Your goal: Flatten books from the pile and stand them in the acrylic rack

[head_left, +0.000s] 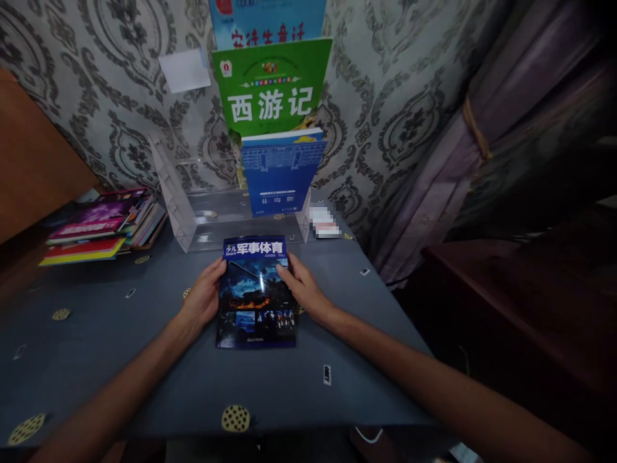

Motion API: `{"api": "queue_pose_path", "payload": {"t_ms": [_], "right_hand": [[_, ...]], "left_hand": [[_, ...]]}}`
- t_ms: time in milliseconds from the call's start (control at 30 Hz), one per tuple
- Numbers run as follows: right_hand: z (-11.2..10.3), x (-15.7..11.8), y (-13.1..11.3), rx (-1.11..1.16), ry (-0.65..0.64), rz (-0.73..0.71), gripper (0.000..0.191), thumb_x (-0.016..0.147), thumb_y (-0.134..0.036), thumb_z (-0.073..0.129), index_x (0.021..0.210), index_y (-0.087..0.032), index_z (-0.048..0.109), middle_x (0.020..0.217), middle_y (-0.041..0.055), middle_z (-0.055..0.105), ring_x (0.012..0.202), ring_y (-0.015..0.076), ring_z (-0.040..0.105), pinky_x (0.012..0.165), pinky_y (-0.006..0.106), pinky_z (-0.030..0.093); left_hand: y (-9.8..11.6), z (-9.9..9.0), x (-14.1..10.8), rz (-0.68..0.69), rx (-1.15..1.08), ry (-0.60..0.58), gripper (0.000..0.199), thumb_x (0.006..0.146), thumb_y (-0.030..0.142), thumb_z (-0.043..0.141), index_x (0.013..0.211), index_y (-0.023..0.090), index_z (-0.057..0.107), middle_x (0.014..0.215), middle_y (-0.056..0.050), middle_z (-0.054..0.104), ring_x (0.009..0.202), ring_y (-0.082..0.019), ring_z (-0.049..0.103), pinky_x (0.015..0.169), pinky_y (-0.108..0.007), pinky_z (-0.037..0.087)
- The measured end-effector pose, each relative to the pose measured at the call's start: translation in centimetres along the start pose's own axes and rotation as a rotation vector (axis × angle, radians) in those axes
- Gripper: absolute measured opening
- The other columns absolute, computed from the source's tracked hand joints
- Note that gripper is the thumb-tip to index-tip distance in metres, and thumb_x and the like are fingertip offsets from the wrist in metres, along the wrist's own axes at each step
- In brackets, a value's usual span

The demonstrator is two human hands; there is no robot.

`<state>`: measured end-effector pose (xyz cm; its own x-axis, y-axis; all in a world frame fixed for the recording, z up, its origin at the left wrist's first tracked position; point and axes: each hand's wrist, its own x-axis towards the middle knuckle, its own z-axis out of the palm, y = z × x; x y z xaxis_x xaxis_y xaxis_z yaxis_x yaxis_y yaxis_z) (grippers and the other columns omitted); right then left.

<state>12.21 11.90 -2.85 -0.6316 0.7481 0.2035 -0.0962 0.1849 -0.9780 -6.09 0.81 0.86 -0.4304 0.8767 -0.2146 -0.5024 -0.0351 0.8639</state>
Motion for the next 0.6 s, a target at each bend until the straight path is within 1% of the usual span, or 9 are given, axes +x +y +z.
{"api": "queue_pose_path", "payload": {"t_ms": [67,133,167,233,333,400,467,533,600], "right_hand": [[0.2,-0.1,-0.7,0.194,-0.077,0.081,0.056,0.089,-0.059,0.059,0.129,-0.020,0.061,0.120,0.0104,0.072,0.107,0.0240,0.068,0.099,0.043,0.052],[0.2,-0.2,-1.2,0.313,-0.155,0.177,0.052,0.084,-0.061,0.066,0.111,-0.017,0.069,0.103,0.0083,0.076,0.088,0.0212,0.071,0.088,0.039,0.056],[0.1,-0.3,-1.4,0.345,-0.186,0.214,0.051,0.081,-0.062,0.069,0.105,-0.017,0.071,0.097,0.0070,0.076,0.082,0.0198,0.071,0.085,0.037,0.056],[0.0,-0.5,-1.7,0.385,-0.249,0.257,0.049,0.076,-0.059,0.075,0.101,-0.017,0.072,0.092,0.0048,0.076,0.079,0.0178,0.070,0.082,0.035,0.056],[-0.3,-0.6,-2.2,0.386,-0.353,0.280,0.046,0.072,-0.054,0.081,0.098,-0.017,0.072,0.092,0.0040,0.076,0.081,0.0168,0.070,0.083,0.034,0.055],[-0.7,-0.5,-2.6,0.340,-0.382,0.247,0.043,0.074,-0.052,0.080,0.097,-0.016,0.072,0.093,0.0046,0.076,0.083,0.0168,0.070,0.083,0.034,0.056],[-1.4,-0.2,-3.3,0.251,-0.369,0.167,0.041,0.077,-0.052,0.077,0.098,-0.017,0.072,0.097,0.0055,0.076,0.086,0.0176,0.070,0.084,0.035,0.056],[-2.2,0.1,-4.0,0.129,-0.313,0.048,0.039,0.081,-0.051,0.073,0.103,-0.018,0.072,0.103,0.0062,0.076,0.092,0.0192,0.070,0.088,0.038,0.056],[-3.0,0.4,-4.5,-0.006,-0.218,-0.090,0.037,0.085,-0.049,0.069,0.107,-0.019,0.071,0.108,0.0064,0.075,0.099,0.0212,0.069,0.093,0.041,0.055]], "left_hand": [[0.1,0.1,0.0,0.018,-0.009,0.006,0.028,0.075,0.026,0.081,0.101,0.019,0.073,0.094,-0.002,0.079,0.088,-0.020,0.074,0.081,-0.030,0.061],[0.3,0.2,0.0,0.042,-0.017,0.018,0.027,0.075,0.028,0.081,0.099,0.019,0.073,0.093,-0.002,0.079,0.089,-0.019,0.074,0.081,-0.029,0.061],[0.4,0.2,0.0,0.059,-0.017,0.023,0.027,0.075,0.029,0.082,0.098,0.019,0.073,0.093,-0.002,0.079,0.089,-0.019,0.074,0.081,-0.029,0.060],[0.7,0.3,0.1,0.102,-0.006,0.028,0.027,0.074,0.032,0.083,0.096,0.019,0.073,0.093,-0.001,0.079,0.090,-0.020,0.073,0.082,-0.028,0.060],[1.3,0.7,0.3,0.183,0.028,0.029,0.030,0.073,0.037,0.083,0.095,0.020,0.072,0.096,-0.001,0.078,0.094,-0.021,0.073,0.083,-0.029,0.059],[1.8,1.3,0.4,0.250,0.056,0.042,0.032,0.073,0.040,0.083,0.095,0.021,0.072,0.096,-0.001,0.078,0.097,-0.021,0.072,0.085,-0.030,0.059],[2.4,2.3,0.3,0.329,0.080,0.044,0.034,0.072,0.043,0.083,0.095,0.021,0.071,0.098,-0.001,0.077,0.102,-0.022,0.071,0.087,-0.031,0.058],[2.9,3.6,0.2,0.406,0.090,0.003,0.037,0.073,0.048,0.082,0.096,0.021,0.071,0.102,-0.002,0.077,0.107,-0.024,0.069,0.090,-0.032,0.057],[3.3,4.8,0.0,0.466,0.090,-0.064,0.040,0.075,0.053,0.079,0.098,0.021,0.072,0.106,-0.004,0.077,0.112,-0.026,0.068,0.093,-0.034,0.057]]}}
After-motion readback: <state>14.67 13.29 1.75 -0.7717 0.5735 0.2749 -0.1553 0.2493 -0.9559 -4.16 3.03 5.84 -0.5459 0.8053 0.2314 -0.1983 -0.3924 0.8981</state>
